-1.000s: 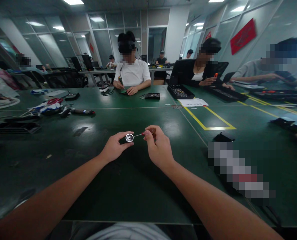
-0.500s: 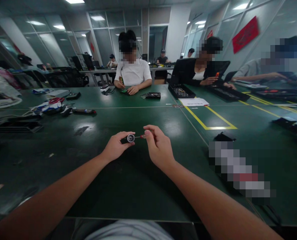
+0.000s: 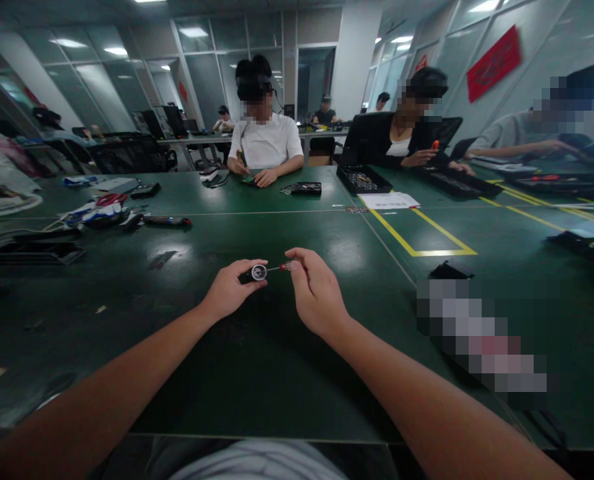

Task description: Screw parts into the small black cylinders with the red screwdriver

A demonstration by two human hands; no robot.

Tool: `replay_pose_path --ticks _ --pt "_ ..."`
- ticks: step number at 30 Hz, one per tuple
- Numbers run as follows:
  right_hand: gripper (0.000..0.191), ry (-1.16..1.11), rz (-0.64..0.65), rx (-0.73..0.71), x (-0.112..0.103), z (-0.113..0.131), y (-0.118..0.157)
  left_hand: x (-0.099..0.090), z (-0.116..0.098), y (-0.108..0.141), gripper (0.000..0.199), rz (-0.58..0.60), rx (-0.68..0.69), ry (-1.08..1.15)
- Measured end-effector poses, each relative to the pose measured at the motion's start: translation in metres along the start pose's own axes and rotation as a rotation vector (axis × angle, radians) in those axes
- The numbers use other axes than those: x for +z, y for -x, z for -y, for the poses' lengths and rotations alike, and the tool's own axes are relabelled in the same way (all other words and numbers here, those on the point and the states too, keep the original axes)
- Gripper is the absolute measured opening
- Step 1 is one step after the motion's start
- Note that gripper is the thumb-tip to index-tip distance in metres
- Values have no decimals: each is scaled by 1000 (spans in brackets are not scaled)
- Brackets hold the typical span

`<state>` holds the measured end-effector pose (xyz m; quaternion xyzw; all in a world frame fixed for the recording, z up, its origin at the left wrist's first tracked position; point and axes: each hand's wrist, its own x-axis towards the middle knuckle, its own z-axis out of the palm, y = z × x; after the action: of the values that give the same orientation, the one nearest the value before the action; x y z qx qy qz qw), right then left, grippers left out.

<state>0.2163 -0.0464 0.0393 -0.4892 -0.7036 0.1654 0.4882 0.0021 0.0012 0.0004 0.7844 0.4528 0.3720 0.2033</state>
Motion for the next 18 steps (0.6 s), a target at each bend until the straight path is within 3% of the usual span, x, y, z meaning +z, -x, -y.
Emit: replay_pose_path --ticks 6,18 --pt "37 -38 7 33 0 3 0 -1 -2 -1 42 18 10 -15" --pt "25 41 30 14 2 2 0 -1 -2 -2 43 35 0 -26"
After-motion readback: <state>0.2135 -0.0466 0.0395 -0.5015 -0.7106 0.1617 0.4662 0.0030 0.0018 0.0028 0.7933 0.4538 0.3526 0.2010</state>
